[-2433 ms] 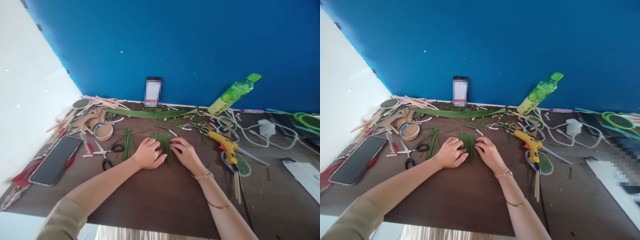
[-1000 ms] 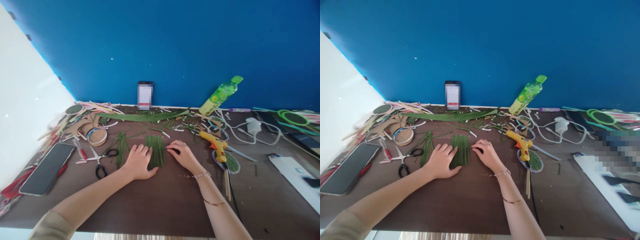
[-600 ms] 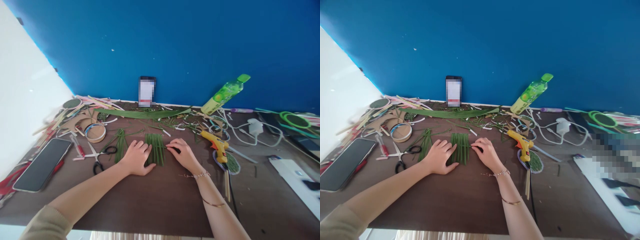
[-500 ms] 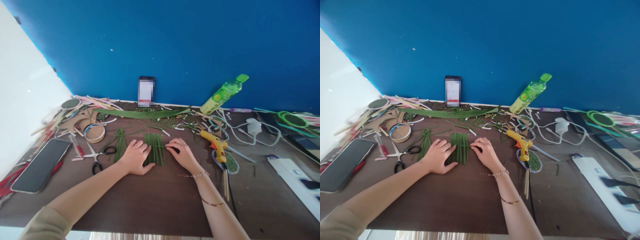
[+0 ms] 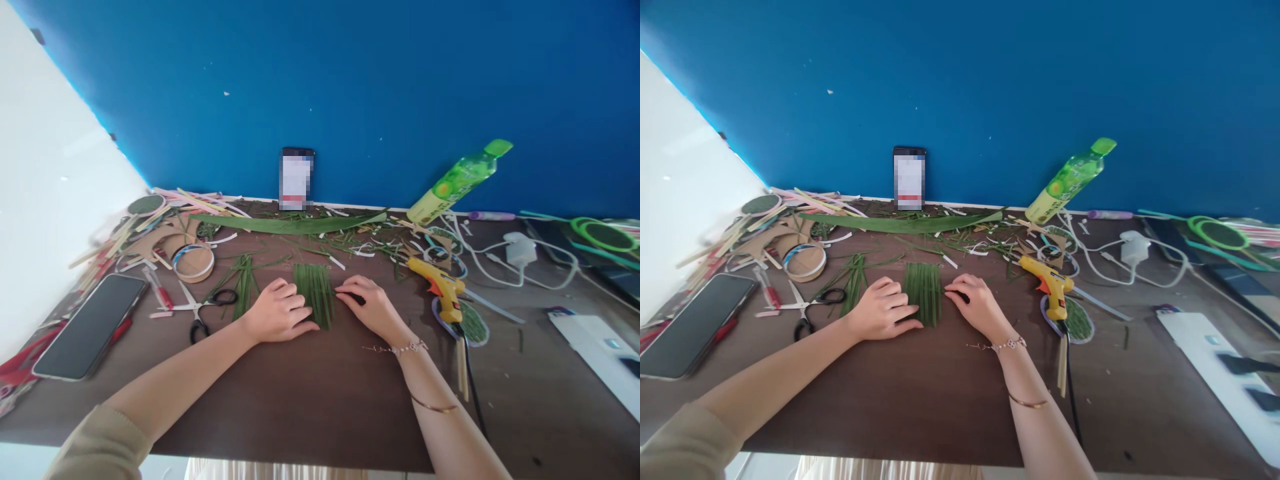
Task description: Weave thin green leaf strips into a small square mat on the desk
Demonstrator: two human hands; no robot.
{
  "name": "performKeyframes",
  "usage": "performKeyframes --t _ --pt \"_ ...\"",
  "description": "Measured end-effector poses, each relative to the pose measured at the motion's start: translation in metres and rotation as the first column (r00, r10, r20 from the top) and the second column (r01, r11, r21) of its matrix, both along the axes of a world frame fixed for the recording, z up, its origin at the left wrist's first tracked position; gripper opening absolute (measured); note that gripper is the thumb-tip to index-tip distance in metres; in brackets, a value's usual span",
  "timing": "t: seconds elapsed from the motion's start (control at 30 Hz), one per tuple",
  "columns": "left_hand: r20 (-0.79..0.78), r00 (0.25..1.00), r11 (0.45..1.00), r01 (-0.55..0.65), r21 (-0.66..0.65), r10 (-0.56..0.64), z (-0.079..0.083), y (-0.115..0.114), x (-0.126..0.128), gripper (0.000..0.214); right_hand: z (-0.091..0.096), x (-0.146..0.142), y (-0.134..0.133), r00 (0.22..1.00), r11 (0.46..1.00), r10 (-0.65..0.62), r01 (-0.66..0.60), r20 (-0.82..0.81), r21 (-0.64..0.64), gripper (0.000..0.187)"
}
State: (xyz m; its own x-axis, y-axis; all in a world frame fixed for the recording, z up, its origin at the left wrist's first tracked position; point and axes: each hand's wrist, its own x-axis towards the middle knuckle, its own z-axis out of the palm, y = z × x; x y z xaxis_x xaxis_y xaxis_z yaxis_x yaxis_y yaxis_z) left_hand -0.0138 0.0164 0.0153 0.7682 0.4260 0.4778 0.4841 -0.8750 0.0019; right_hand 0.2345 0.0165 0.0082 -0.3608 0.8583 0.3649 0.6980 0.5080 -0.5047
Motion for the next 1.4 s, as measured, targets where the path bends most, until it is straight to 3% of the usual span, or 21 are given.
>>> performKeyframes --t 0.23,0.57,0.77,1.03,1.17,1.4 --pt "0.004 0.996 0.996 0.085 -0.015 -0.085 0.0018 0.0017 0.0002 0.023 -0.0005 -0.0005 0.0003 1.0 1.0 0.014 -0.014 0.007 -0.001 0.015" --pt "-0.031 0.995 0.995 0.089 -0.033 -0.09 0.0025 0.0033 0.0004 0.023 -0.0008 -0.0015 0.0001 1.0 1.0 0.001 -0.001 -0.002 -0.004 0.016" --pt "0.01 1.0 1.0 0.018 0.009 -0.018 0.0045 0.0015 0.0031 0.026 -0.0022 -0.0008 0.0005 1.0 1.0 0.008 -0.008 -0.001 -0.004 0.016" --pt "0.234 0.966 0.99 -0.127 0.059 0.11 0.0075 -0.0033 0.0027 0.021 -0.0006 -0.0009 0.0001 1.0 1.0 0.016 -0.016 0.009 0.002 0.015" --pt "0.198 0.978 0.997 -0.071 0.034 0.063 0.0088 -0.0041 0.0027 0.025 0.0007 -0.0048 -0.0004 1.0 1.0 0.016 -0.016 -0.004 0.014 0.015" --pt "0.103 0.98 0.986 -0.169 -0.006 0.169 0.0032 -0.0029 0.0045 0.034 0.0001 -0.0095 -0.0002 0.997 1.0 0.017 -0.017 -0.079 -0.004 0.014"
